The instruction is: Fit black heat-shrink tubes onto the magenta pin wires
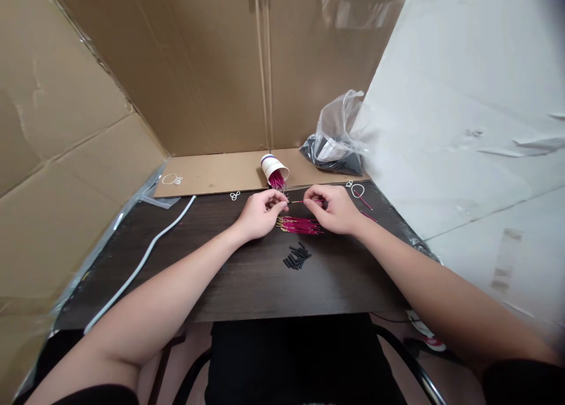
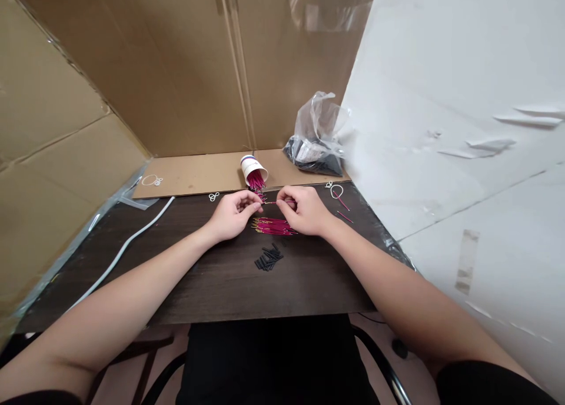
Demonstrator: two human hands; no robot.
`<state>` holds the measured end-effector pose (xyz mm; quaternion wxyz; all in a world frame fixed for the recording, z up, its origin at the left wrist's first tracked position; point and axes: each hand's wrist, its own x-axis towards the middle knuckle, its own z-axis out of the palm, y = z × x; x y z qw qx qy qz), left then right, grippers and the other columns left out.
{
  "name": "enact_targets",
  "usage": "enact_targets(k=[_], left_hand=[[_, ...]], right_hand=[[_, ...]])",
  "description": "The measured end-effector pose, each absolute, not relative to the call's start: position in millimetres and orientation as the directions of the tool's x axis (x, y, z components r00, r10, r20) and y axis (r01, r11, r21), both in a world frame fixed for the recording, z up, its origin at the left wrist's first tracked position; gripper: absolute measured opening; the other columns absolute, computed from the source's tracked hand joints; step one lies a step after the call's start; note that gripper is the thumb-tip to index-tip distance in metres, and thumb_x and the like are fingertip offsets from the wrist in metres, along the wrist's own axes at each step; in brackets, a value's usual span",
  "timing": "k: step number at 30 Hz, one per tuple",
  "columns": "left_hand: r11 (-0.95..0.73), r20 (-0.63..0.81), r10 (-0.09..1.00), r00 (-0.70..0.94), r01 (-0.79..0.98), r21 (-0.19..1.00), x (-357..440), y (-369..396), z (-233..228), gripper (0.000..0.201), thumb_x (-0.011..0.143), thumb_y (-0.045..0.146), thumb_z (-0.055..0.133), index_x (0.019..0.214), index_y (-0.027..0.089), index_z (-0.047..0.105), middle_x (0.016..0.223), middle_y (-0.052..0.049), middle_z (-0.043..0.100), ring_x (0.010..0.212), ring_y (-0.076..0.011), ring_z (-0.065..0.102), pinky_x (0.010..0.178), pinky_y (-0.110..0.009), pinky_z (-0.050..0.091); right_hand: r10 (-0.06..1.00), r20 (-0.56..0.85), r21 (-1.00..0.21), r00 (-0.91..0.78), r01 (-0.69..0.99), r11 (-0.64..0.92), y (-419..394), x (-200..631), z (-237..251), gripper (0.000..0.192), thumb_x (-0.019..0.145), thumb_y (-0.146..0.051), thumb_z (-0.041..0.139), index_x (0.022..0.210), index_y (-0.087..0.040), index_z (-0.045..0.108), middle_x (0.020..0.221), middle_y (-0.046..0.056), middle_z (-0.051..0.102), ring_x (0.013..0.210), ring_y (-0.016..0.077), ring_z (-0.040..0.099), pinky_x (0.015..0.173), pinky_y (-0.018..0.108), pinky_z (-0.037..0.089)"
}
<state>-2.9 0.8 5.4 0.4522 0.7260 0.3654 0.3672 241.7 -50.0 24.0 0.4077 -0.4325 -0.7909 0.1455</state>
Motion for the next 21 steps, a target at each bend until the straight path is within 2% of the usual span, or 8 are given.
enact_targets(k=[11, 21], left_hand=[[-0.370, 0.224, 0.844, 0.487, 0.228, 0.900, -2.7, -4.5, 8.7, 0.011, 0.100, 0.025, 0.072, 0.101, 0.016, 0.077, 0.092, -0.009, 0.082, 0.084, -0.0210, 0.077, 0.078, -0.034, 0.057], [-0.374, 0.225, 0.829, 0.512, 0.208, 0.904, -2.1, -7.7, 9.0, 0.015, 0.097, 0.029, 0.075, 0.100, 0.015, 0.078, 0.091, -0.009, 0.081, 0.080, -0.0194, 0.073, 0.076, -0.033, 0.056]], right_hand=[[0.757, 0.554, -0.534, -0.346, 0.550, 0.642, -49.3, 239.3, 19.8, 0.014, 0.102, -0.021, 0.062, 0.089, -0.019, 0.066, 0.067, -0.004, 0.052, 0.060, 0.0130, 0.045, 0.065, 0.029, 0.038], [0.725, 0.572, -0.510, -0.382, 0.527, 0.680, -48.2, 237.8, 17.1, 0.010, 0.101, -0.019, 0.063, 0.092, -0.019, 0.067, 0.072, -0.002, 0.056, 0.064, 0.0139, 0.049, 0.066, 0.030, 0.040]])
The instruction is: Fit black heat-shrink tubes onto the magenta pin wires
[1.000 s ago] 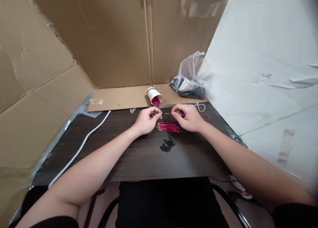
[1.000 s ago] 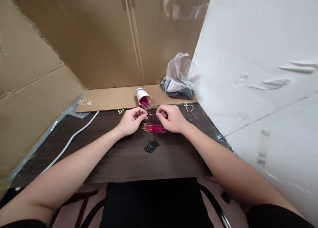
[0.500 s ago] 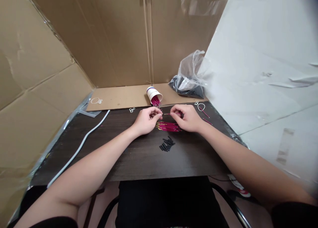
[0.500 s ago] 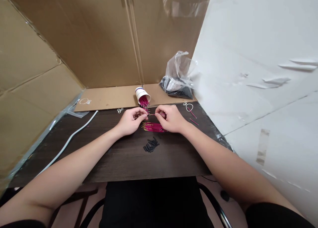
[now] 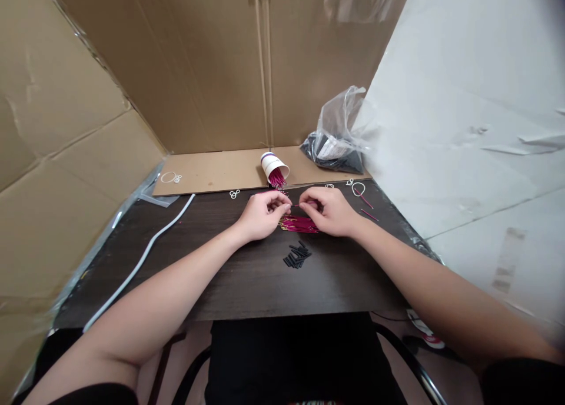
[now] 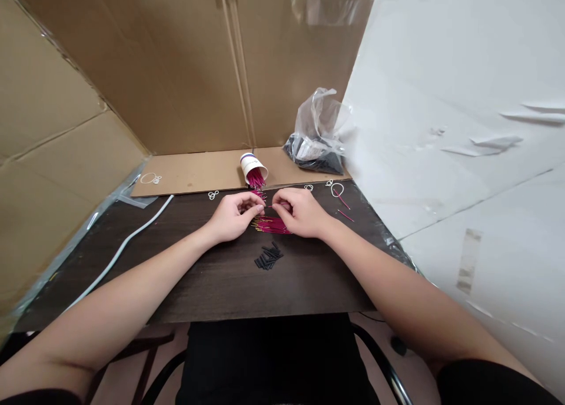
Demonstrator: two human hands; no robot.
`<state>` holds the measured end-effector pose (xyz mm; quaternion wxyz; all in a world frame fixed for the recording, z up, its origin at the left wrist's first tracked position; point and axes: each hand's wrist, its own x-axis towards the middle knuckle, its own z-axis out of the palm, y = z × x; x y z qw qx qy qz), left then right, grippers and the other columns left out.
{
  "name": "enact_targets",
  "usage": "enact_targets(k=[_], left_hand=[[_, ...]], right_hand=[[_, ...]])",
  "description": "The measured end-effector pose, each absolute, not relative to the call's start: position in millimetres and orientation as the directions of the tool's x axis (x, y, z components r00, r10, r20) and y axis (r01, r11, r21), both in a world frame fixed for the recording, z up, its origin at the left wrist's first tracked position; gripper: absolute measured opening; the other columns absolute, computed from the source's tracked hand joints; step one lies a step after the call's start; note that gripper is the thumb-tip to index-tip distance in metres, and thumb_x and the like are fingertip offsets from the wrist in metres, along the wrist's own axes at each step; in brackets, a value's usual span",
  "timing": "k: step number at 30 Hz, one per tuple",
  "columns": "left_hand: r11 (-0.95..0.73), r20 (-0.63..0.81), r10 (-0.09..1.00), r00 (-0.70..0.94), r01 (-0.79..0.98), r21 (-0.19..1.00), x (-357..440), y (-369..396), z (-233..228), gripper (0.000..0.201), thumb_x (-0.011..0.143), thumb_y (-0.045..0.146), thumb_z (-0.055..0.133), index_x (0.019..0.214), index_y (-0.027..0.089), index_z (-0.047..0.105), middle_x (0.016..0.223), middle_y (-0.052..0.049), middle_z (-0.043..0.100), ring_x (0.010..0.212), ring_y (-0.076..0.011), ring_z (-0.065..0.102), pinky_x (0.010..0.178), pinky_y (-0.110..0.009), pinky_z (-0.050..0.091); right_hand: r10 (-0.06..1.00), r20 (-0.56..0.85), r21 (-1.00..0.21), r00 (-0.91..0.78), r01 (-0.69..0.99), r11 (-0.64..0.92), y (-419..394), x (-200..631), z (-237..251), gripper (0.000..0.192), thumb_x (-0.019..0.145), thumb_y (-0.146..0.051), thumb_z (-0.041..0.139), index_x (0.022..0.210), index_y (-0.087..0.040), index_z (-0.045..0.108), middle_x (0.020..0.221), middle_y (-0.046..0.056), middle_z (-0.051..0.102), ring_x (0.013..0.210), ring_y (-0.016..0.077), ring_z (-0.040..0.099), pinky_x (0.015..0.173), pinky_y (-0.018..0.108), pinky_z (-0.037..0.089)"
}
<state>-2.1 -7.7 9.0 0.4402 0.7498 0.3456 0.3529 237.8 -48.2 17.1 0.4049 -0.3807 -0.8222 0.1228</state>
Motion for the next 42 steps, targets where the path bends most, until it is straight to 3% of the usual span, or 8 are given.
enact_targets(k=[5, 13, 16, 18, 25, 30, 38, 42], left_hand=[[-0.501, 0.337, 0.808, 0.484, 0.262, 0.825, -3, -13, 15, 0.031, 0.094, 0.034, 0.081, 0.119, 0.015, 0.080, 0.095, -0.007, 0.080, 0.069, -0.0141, 0.057, 0.064, -0.029, 0.045], [-0.594, 0.397, 0.775, 0.491, 0.355, 0.722, -6, -15, 21, 0.020, 0.098, 0.036, 0.078, 0.098, 0.019, 0.089, 0.083, -0.006, 0.081, 0.067, -0.0176, 0.063, 0.068, -0.034, 0.050], [-0.610, 0.454, 0.788, 0.416, 0.432, 0.664, -12, -7, 25, 0.017, 0.096, 0.033, 0.077, 0.094, 0.019, 0.087, 0.080, -0.005, 0.079, 0.065, -0.0180, 0.063, 0.070, -0.035, 0.053], [-0.627, 0.502, 0.779, 0.376, 0.495, 0.601, -17, 2, 27, 0.012, 0.093, 0.028, 0.076, 0.089, 0.019, 0.084, 0.081, -0.006, 0.080, 0.067, -0.0183, 0.064, 0.074, -0.035, 0.055], [-0.586, 0.416, 0.805, 0.423, 0.679, 0.443, -32, 22, 23, 0.006, 0.087, 0.023, 0.076, 0.081, 0.021, 0.077, 0.084, -0.007, 0.078, 0.072, -0.0218, 0.065, 0.077, -0.038, 0.052], [-0.587, 0.392, 0.802, 0.451, 0.714, 0.382, -31, 19, 24, 0.007, 0.087, 0.023, 0.074, 0.080, 0.020, 0.074, 0.089, -0.009, 0.077, 0.079, -0.0250, 0.066, 0.078, -0.041, 0.052], [-0.560, 0.348, 0.825, 0.445, 0.725, 0.401, -32, 20, 25, 0.008, 0.083, 0.023, 0.077, 0.077, 0.020, 0.072, 0.096, -0.010, 0.075, 0.087, -0.0267, 0.068, 0.083, -0.043, 0.055], [-0.604, 0.425, 0.791, 0.441, 0.676, 0.422, -29, 15, 24, 0.005, 0.085, 0.023, 0.075, 0.083, 0.020, 0.072, 0.095, -0.010, 0.075, 0.084, -0.0240, 0.066, 0.081, -0.040, 0.054]], right_hand=[[0.758, 0.535, -0.560, -0.373, 0.515, 0.649, -50, 236, 18, 0.013, 0.103, -0.023, 0.063, 0.093, -0.019, 0.069, 0.076, 0.001, 0.064, 0.067, 0.0151, 0.054, 0.068, 0.030, 0.043], [0.829, 0.417, -0.626, -0.373, 0.543, 0.559, -52, 234, 19, 0.016, 0.105, -0.032, 0.065, 0.105, -0.019, 0.074, 0.093, 0.006, 0.077, 0.075, 0.0176, 0.064, 0.073, 0.033, 0.048], [0.875, 0.401, -0.609, -0.270, 0.636, 0.475, -47, 242, 17, 0.039, 0.098, -0.037, 0.075, 0.131, -0.018, 0.066, 0.114, 0.011, 0.077, 0.086, 0.0226, 0.066, 0.080, 0.038, 0.051], [0.891, 0.401, -0.582, -0.212, 0.693, 0.426, -44, 249, 15, 0.050, 0.093, -0.036, 0.078, 0.136, -0.017, 0.060, 0.125, 0.016, 0.073, 0.095, 0.0260, 0.066, 0.085, 0.041, 0.051], [0.862, 0.277, -0.529, -0.426, 0.681, 0.506, -40, 253, 16, 0.008, 0.095, -0.020, 0.073, 0.094, -0.020, 0.065, 0.097, 0.007, 0.068, 0.090, 0.0232, 0.063, 0.085, 0.037, 0.049], [0.840, 0.213, -0.516, -0.499, 0.673, 0.530, -42, 248, 16, 0.009, 0.097, -0.012, 0.071, 0.092, -0.018, 0.068, 0.093, 0.006, 0.068, 0.087, 0.0207, 0.062, 0.084, 0.035, 0.046], [0.837, 0.159, -0.463, -0.524, 0.709, 0.532, -43, 248, 16, 0.012, 0.104, -0.014, 0.068, 0.093, -0.018, 0.067, 0.095, 0.007, 0.070, 0.091, 0.0228, 0.061, 0.086, 0.037, 0.046], [0.838, 0.130, -0.413, -0.530, 0.740, 0.532, -45, 247, 15, 0.014, 0.106, -0.016, 0.063, 0.093, -0.019, 0.064, 0.100, 0.010, 0.071, 0.094, 0.0246, 0.060, 0.089, 0.039, 0.046]])
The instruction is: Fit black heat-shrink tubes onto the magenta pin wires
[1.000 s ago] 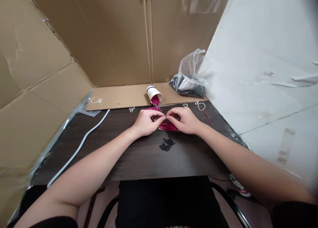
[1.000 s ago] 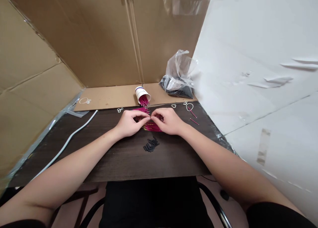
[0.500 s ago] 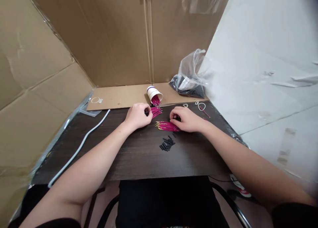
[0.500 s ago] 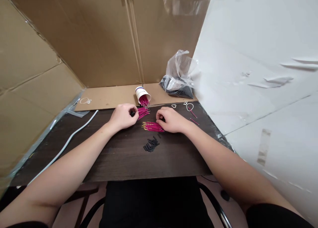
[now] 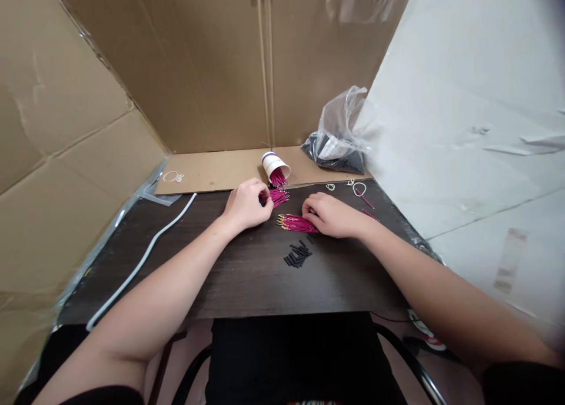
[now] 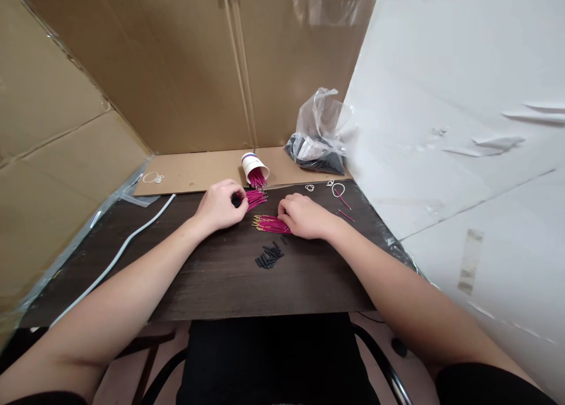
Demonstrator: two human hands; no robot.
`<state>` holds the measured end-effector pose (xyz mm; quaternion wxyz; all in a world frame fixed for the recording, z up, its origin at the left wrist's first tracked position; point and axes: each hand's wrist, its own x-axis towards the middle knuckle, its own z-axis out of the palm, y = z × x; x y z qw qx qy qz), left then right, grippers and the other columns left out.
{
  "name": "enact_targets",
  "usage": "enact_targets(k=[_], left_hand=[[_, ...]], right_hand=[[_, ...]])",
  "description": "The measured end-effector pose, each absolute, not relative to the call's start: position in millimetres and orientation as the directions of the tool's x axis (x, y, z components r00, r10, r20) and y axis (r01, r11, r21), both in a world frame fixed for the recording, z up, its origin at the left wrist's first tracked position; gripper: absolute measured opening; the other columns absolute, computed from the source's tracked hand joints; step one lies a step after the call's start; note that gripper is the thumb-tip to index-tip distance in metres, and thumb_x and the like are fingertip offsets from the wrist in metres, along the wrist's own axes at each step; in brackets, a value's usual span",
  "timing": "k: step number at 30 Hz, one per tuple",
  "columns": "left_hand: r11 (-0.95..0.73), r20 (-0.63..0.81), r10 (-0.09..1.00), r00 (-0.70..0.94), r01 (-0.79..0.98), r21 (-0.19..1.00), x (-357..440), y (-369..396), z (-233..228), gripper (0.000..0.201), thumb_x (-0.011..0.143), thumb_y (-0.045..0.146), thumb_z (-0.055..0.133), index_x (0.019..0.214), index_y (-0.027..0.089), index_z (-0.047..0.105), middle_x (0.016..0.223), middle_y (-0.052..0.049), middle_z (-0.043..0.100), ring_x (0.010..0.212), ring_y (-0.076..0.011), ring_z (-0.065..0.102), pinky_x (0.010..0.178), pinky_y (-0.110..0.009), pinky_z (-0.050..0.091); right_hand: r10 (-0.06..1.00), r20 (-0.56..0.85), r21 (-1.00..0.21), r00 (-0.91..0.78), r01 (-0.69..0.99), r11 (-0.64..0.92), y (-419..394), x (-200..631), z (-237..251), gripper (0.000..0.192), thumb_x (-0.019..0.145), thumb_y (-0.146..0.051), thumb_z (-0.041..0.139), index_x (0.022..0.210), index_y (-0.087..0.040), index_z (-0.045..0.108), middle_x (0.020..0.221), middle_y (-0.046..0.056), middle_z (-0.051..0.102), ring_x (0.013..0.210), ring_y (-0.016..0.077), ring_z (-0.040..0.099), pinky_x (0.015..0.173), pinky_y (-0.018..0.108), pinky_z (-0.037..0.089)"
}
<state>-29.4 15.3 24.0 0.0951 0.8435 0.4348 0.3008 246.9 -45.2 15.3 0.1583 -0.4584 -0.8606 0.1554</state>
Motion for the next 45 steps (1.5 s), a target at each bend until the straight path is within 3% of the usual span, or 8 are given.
enact_targets(k=[5, 10, 14, 22, 33, 36, 41, 45], left_hand=[[-0.773, 0.475, 0.621, 0.623, 0.387, 0.503, -18, -5, 27, 0.002, 0.089, 0.020, 0.072, 0.089, 0.020, 0.073, 0.094, -0.007, 0.074, 0.078, -0.0199, 0.064, 0.078, -0.037, 0.055], [-0.773, 0.309, 0.474, 0.825, 0.221, 0.595, -13, -22, 30, 0.003, 0.089, 0.020, 0.074, 0.086, 0.021, 0.075, 0.086, -0.006, 0.071, 0.078, -0.0209, 0.066, 0.075, -0.036, 0.055], [-0.732, 0.210, 0.468, 0.858, 0.243, 0.637, -14, -22, 31, 0.009, 0.089, 0.021, 0.076, 0.093, 0.022, 0.084, 0.087, -0.007, 0.073, 0.077, -0.0209, 0.067, 0.073, -0.036, 0.055], [-0.733, 0.163, 0.433, 0.887, 0.241, 0.636, -11, -22, 24, 0.017, 0.100, 0.031, 0.077, 0.109, 0.025, 0.090, 0.101, -0.008, 0.077, 0.083, -0.0206, 0.069, 0.075, -0.035, 0.054], [-0.791, 0.188, 0.378, 0.907, 0.211, 0.574, -6, -35, 23, 0.016, 0.104, 0.022, 0.070, 0.105, 0.023, 0.086, 0.110, -0.007, 0.081, 0.091, -0.0220, 0.074, 0.085, -0.035, 0.056], [-0.820, 0.189, 0.364, 0.912, 0.218, 0.530, -6, -38, 23, 0.015, 0.104, 0.020, 0.067, 0.105, 0.021, 0.082, 0.112, -0.008, 0.080, 0.091, -0.0215, 0.073, 0.083, -0.034, 0.055], [-0.838, 0.229, 0.390, 0.892, 0.241, 0.490, -7, -37, 23, 0.013, 0.105, 0.023, 0.064, 0.105, 0.018, 0.076, 0.104, -0.008, 0.076, 0.085, -0.0189, 0.069, 0.076, -0.031, 0.052], [-0.695, 0.341, 0.600, 0.724, 0.259, 0.671, -5, -27, 19, 0.012, 0.105, 0.025, 0.066, 0.101, 0.016, 0.072, 0.092, -0.006, 0.075, 0.074, -0.0154, 0.064, 0.071, -0.030, 0.051]], right_hand=[[0.839, 0.121, -0.341, -0.530, 0.772, 0.537, -47, 245, 13, 0.014, 0.108, -0.015, 0.059, 0.094, -0.019, 0.061, 0.102, 0.012, 0.070, 0.096, 0.0267, 0.060, 0.090, 0.041, 0.046], [0.845, 0.107, -0.280, -0.524, 0.800, 0.531, -49, 244, 14, 0.015, 0.108, -0.015, 0.056, 0.094, -0.020, 0.059, 0.104, 0.014, 0.070, 0.096, 0.0285, 0.060, 0.088, 0.042, 0.045], [0.845, 0.135, -0.287, -0.518, 0.796, 0.533, -47, 246, 15, 0.014, 0.108, -0.015, 0.059, 0.095, -0.020, 0.059, 0.105, 0.012, 0.070, 0.095, 0.0262, 0.060, 0.088, 0.039, 0.044], [0.838, 0.201, -0.379, -0.507, 0.748, 0.544, -46, 243, 14, 0.010, 0.106, -0.013, 0.065, 0.098, -0.019, 0.063, 0.103, 0.008, 0.068, 0.093, 0.0230, 0.061, 0.086, 0.035, 0.045], [0.854, 0.119, -0.249, -0.507, 0.817, 0.520, -47, 239, 12, 0.011, 0.112, -0.018, 0.059, 0.105, -0.016, 0.066, 0.110, 0.014, 0.073, 0.101, 0.0296, 0.064, 0.090, 0.042, 0.045], [0.854, 0.166, -0.253, -0.494, 0.815, 0.521, -45, 240, 9, 0.010, 0.111, -0.017, 0.057, 0.104, -0.018, 0.063, 0.110, 0.015, 0.072, 0.101, 0.0304, 0.063, 0.089, 0.043, 0.046], [0.844, 0.371, -0.458, -0.388, 0.714, 0.530, -41, 246, 10, 0.010, 0.107, -0.015, 0.056, 0.099, -0.021, 0.058, 0.095, 0.009, 0.070, 0.087, 0.0250, 0.064, 0.081, 0.038, 0.048], [0.842, 0.452, -0.577, -0.293, 0.624, 0.527, -42, 247, 16, 0.010, 0.107, -0.019, 0.059, 0.110, -0.020, 0.068, 0.097, 0.008, 0.076, 0.084, 0.0235, 0.068, 0.080, 0.038, 0.051]])
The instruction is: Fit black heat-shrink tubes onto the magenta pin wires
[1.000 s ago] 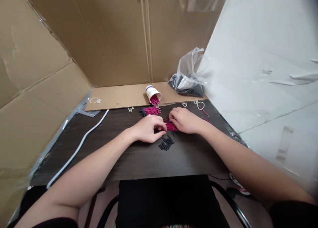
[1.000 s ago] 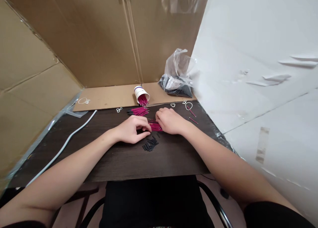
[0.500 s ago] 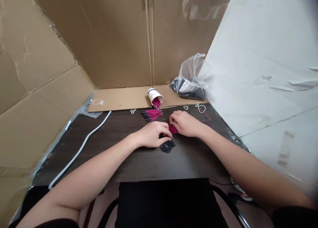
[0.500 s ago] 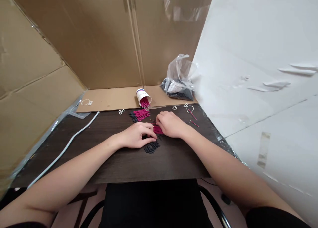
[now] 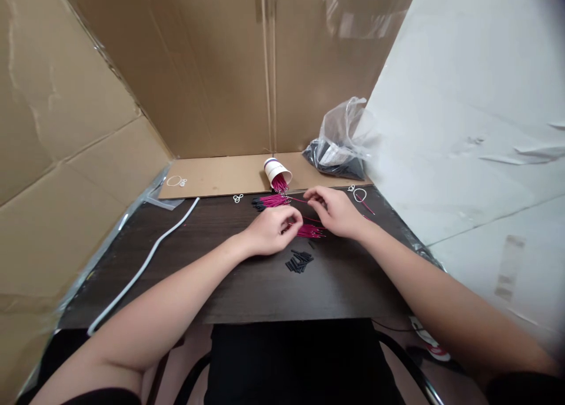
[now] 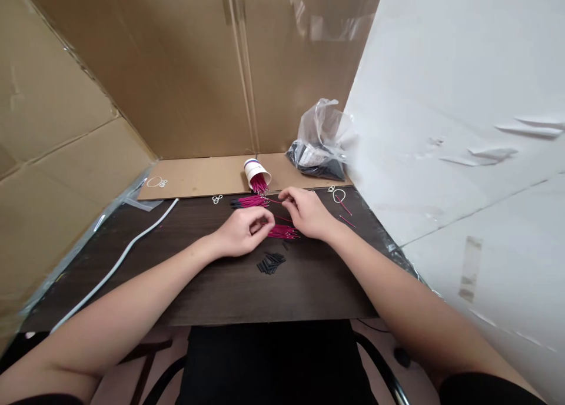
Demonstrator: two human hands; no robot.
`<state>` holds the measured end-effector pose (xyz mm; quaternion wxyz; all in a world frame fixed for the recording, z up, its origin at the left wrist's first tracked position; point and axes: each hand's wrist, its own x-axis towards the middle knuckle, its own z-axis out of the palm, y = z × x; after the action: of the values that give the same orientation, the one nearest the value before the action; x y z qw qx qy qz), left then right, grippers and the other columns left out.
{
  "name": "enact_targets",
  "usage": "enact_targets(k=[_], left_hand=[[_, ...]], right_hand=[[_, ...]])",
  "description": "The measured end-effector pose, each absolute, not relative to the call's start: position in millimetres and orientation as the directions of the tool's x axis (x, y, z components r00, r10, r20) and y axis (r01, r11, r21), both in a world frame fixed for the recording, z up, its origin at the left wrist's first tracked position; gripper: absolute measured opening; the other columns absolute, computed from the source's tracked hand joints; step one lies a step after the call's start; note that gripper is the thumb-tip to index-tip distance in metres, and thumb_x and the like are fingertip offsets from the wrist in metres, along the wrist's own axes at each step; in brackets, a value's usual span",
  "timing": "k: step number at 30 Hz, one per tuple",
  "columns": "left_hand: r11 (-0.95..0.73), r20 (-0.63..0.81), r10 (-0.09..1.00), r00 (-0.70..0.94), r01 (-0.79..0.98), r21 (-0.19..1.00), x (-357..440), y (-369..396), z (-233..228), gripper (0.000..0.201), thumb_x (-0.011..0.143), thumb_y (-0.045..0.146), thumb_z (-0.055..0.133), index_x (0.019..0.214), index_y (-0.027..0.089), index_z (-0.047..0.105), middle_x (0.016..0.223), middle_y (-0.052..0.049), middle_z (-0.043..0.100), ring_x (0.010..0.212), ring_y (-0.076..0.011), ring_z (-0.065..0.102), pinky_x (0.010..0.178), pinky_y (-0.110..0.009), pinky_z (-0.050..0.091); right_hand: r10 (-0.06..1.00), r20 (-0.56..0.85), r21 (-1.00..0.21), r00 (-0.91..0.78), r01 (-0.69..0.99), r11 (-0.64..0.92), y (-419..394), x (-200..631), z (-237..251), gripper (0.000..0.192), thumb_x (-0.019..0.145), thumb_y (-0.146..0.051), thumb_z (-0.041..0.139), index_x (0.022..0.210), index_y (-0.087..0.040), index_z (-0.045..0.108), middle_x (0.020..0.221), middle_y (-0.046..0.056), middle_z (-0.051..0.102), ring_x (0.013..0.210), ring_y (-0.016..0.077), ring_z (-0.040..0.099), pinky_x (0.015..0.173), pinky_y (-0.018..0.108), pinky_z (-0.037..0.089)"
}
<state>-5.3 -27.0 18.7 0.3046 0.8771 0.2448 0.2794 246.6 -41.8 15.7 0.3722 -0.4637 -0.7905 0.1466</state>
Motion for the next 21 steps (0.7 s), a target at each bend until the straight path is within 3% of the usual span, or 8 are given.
enact_targets(k=[4, 8, 21], left_hand=[[-0.354, 0.245, 0.850, 0.467, 0.162, 0.921, -2, -10, 10, 0.009, 0.103, 0.021, 0.071, 0.101, 0.013, 0.071, 0.092, -0.009, 0.079, 0.072, -0.0132, 0.067, 0.068, -0.026, 0.053], [-0.102, 0.068, 0.938, 0.340, 0.081, 0.991, 0, 1, 8, 0.010, 0.099, 0.017, 0.075, 0.108, 0.010, 0.076, 0.093, -0.011, 0.080, 0.061, -0.0101, 0.061, 0.055, -0.023, 0.051], [-0.074, 0.046, 0.938, 0.343, 0.070, 0.995, 1, 0, 11, 0.012, 0.103, 0.013, 0.069, 0.109, 0.012, 0.079, 0.093, -0.010, 0.078, 0.061, -0.0093, 0.059, 0.053, -0.022, 0.054]], right_hand=[[0.825, 0.498, -0.555, -0.268, 0.632, 0.541, -42, 245, 18, 0.014, 0.106, -0.022, 0.061, 0.106, -0.020, 0.075, 0.097, 0.008, 0.078, 0.083, 0.0234, 0.068, 0.080, 0.039, 0.051], [0.802, 0.567, -0.547, -0.186, 0.643, 0.536, -41, 244, 17, 0.011, 0.101, -0.019, 0.063, 0.095, -0.020, 0.073, 0.086, 0.005, 0.073, 0.076, 0.0204, 0.063, 0.073, 0.035, 0.047], [0.763, 0.612, -0.517, -0.209, 0.625, 0.585, -42, 244, 17, 0.011, 0.098, -0.015, 0.062, 0.092, -0.020, 0.069, 0.082, 0.003, 0.068, 0.073, 0.0182, 0.061, 0.071, 0.034, 0.045]])
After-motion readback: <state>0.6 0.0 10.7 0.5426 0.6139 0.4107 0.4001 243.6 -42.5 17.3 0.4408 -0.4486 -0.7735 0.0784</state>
